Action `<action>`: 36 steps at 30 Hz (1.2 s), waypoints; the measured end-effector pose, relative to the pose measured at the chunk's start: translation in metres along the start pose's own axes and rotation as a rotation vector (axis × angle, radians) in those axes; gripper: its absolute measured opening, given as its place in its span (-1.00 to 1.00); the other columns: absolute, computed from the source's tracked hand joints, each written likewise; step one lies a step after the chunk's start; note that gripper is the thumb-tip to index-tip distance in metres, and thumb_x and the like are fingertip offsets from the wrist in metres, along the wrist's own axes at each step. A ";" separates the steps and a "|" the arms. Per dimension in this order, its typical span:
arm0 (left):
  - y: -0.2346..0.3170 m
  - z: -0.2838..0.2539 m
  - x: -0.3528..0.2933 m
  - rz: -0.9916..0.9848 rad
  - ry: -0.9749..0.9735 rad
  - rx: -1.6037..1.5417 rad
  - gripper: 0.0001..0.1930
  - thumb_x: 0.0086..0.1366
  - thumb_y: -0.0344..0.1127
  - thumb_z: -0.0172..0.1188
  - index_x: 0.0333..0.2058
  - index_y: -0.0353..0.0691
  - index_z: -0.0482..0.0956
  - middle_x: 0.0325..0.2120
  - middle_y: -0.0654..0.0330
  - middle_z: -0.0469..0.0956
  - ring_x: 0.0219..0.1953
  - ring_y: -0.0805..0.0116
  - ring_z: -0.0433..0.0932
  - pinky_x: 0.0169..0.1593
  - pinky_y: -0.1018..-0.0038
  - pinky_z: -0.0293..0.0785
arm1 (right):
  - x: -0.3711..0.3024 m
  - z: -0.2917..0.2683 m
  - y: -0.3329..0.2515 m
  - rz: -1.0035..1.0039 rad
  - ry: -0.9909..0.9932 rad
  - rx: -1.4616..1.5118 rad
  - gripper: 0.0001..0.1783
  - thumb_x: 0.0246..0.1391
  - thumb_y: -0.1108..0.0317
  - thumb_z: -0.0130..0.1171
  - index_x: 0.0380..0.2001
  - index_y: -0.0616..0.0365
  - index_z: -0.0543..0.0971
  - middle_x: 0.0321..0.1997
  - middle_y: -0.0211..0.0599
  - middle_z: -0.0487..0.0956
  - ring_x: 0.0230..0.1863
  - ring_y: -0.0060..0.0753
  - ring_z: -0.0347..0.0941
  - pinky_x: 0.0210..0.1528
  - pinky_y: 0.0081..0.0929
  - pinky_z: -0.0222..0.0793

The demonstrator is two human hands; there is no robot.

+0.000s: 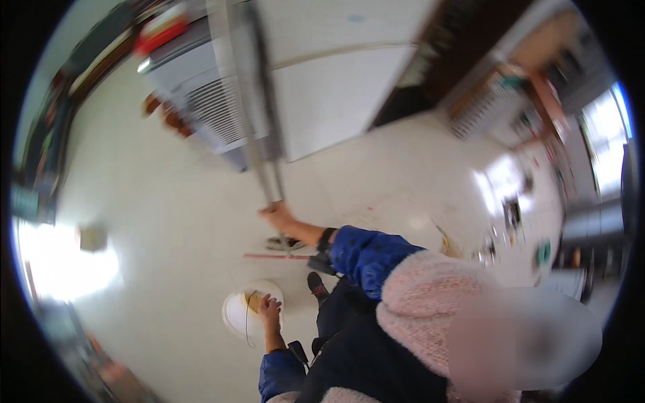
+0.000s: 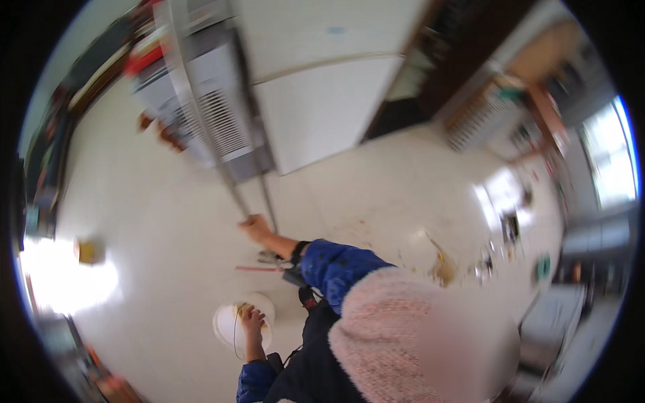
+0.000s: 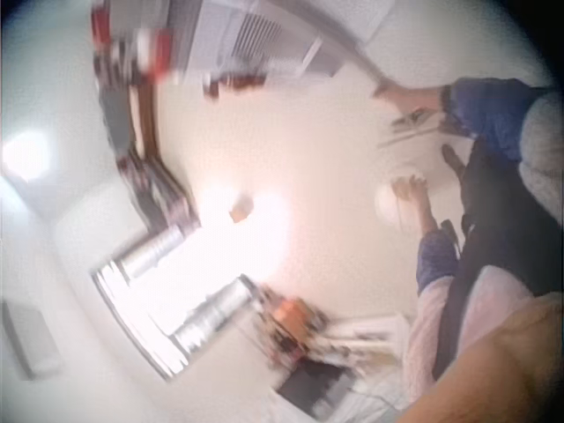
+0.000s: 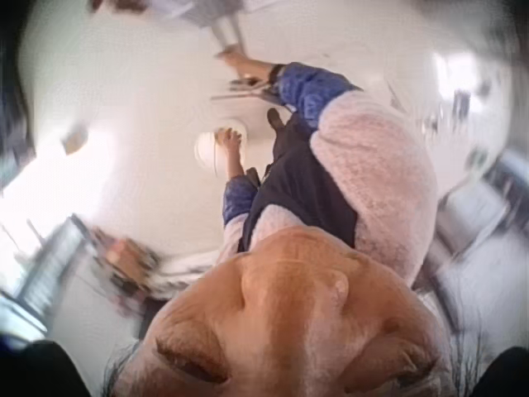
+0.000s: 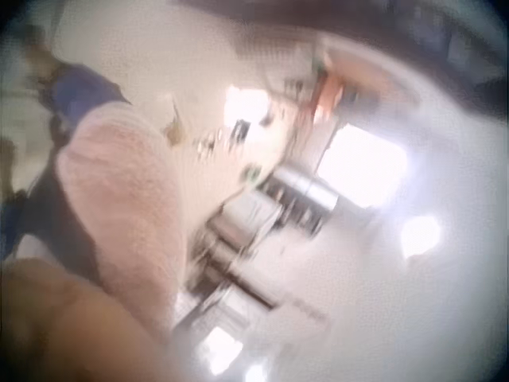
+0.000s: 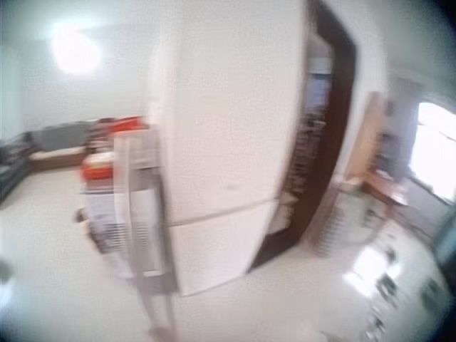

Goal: The person sweeps a tiled floor with a broom, gathering debris into a pile. They move a foam mat aside to access the area underneath, then sweep under a table and around large water bottles. The person uses a dustpan to collect the swept debris.

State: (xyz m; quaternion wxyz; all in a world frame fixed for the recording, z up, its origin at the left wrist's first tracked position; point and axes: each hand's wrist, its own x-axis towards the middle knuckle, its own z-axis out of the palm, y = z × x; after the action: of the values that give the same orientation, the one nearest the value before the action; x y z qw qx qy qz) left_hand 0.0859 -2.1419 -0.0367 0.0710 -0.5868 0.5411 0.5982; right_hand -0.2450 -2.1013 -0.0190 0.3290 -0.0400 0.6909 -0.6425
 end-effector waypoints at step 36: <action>0.100 0.848 -0.387 0.870 -1.118 1.101 -0.71 0.18 -0.38 0.09 -0.13 -0.37 0.45 -0.40 0.18 0.49 -0.40 0.46 0.50 -0.34 0.58 0.44 | -0.594 -0.953 0.142 0.121 1.268 -0.372 -0.77 -0.10 0.20 0.16 -0.53 0.16 0.48 -0.53 -0.06 0.51 -0.43 0.04 0.45 -0.40 -0.17 0.33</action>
State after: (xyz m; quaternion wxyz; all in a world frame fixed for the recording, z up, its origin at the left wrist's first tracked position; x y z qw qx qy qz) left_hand -0.3996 -1.3492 0.0886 0.3624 0.1644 0.8124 0.4262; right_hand -0.2122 -0.9719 0.0506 -0.1183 0.3284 0.8512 -0.3919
